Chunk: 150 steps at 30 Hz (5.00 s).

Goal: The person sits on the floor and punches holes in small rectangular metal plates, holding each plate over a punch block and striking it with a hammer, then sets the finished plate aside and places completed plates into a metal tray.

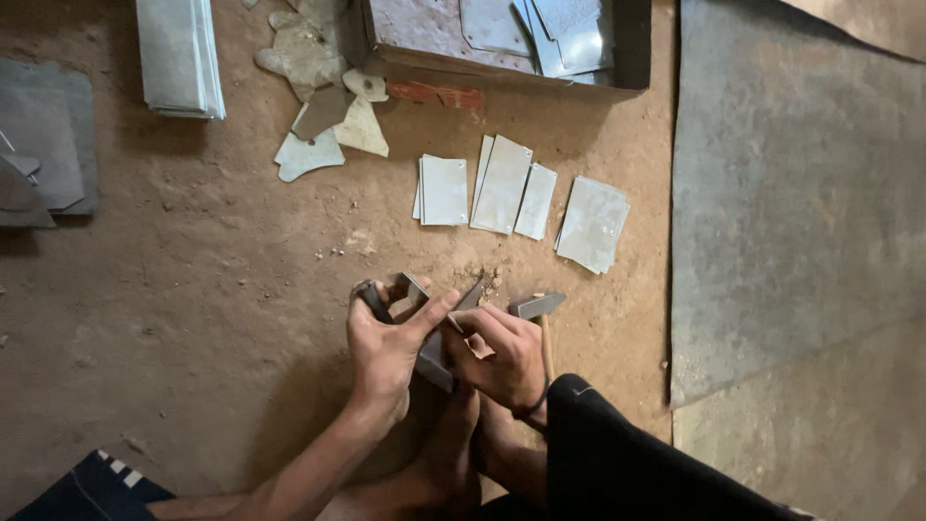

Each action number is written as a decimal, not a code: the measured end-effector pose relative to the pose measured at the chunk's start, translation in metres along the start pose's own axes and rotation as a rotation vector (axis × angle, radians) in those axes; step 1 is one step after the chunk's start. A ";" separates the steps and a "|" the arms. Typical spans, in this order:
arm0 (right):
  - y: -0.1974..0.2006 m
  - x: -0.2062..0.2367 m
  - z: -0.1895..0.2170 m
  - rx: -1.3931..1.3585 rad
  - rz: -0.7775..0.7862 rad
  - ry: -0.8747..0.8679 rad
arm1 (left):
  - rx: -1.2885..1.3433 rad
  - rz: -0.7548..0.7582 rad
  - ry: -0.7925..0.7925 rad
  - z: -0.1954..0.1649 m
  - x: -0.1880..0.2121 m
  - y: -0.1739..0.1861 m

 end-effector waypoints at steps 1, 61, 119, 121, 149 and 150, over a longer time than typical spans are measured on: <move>-0.001 -0.001 -0.003 -0.066 -0.013 -0.016 | 0.057 0.021 0.029 0.000 0.000 -0.001; -0.014 0.037 -0.133 -0.105 0.041 -0.150 | -0.397 0.102 -0.132 0.112 -0.042 0.037; -0.074 0.099 -0.074 0.129 0.078 -0.263 | -0.887 0.849 -0.653 0.090 -0.050 -0.015; -0.085 0.095 -0.089 0.289 0.166 -0.299 | -0.948 0.866 -0.677 0.091 -0.051 -0.020; -0.064 0.082 -0.063 0.038 0.048 -0.405 | -1.301 0.220 -0.620 0.056 -0.053 0.003; -0.060 0.084 -0.061 -0.148 0.007 -0.514 | -1.291 0.206 -0.618 0.055 -0.054 0.004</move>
Point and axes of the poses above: each hand's wrist, its own x-axis away from the middle knuckle, its own y-axis out of the back of the hand, z = x × y, the point moved 4 cm from there along -x, towards the middle knuckle, and after that the axes turned 3 degrees about z, right-handed, at the moved point
